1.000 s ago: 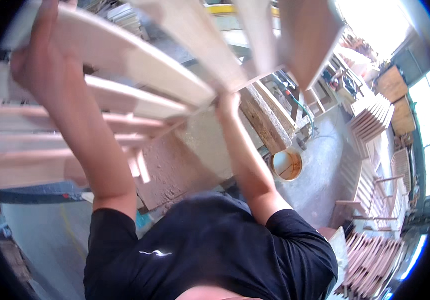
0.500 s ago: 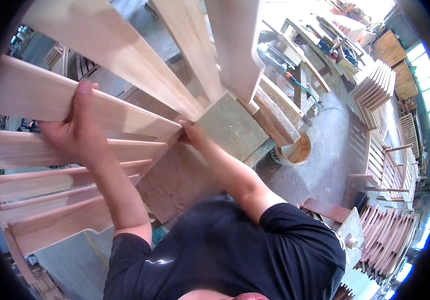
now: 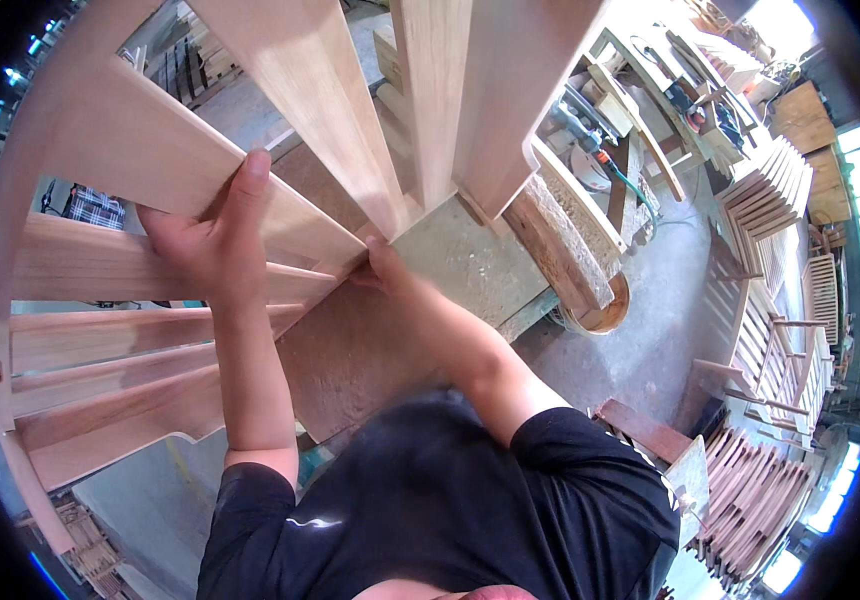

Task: The person assembles a wooden chair by fitting the backrest slats into the frame and securing them with a rubber mallet. They repeatedly lift, align, and hammer the components into place on a workbench in a workshop.

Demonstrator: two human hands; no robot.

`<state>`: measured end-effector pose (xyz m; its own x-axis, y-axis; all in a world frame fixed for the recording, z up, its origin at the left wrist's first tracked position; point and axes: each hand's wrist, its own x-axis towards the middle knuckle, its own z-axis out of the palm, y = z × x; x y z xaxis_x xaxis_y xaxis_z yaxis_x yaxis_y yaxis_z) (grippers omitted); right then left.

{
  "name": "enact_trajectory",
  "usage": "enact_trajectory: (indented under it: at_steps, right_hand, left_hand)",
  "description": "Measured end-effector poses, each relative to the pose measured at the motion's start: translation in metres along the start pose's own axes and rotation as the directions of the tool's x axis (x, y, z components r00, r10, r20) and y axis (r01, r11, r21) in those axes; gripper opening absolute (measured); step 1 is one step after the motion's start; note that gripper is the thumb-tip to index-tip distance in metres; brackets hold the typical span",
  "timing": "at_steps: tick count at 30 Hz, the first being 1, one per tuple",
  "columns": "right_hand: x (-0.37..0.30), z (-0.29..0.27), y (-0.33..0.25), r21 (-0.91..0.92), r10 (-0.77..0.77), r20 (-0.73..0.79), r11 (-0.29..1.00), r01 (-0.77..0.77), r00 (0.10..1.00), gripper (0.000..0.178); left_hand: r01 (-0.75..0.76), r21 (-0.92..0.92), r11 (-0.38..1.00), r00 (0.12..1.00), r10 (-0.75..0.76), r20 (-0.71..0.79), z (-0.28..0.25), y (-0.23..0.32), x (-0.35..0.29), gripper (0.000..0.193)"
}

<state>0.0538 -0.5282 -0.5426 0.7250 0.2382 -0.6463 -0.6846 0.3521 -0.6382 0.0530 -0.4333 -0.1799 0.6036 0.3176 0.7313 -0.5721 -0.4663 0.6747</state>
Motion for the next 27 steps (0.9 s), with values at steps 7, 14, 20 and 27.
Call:
enact_trajectory:
  at_steps: [7,14,20,27]
  right_hand:
    - [-0.055,-0.037,-0.013,-0.178,-0.119,0.283,0.968,0.174,0.952,0.031]
    - [-0.195,-0.106,-0.152,-0.564,-0.960,-0.132,0.278,0.777,0.248,0.008]
    - [-0.199,-0.119,-0.252,-0.786,-0.998,-0.047,0.011,0.618,-0.041,0.045]
    - [-0.133,-0.145,-0.274,-0.861,-0.817,0.130,0.188,0.473,0.561,0.028]
  left_hand:
    - [0.012,0.259,0.966,0.998,-0.029,0.062,0.015,0.004,-0.007,0.061]
    - [0.207,-0.146,0.967,0.977,-0.196,0.087,0.024,-0.003,-0.030,0.058]
    - [-0.039,0.135,0.990,0.995,0.025,0.101,-0.017,0.033,-0.097,0.055]
    - [0.096,0.741,0.665,0.928,0.209,-0.307,-0.193,0.011,-0.178,0.066]
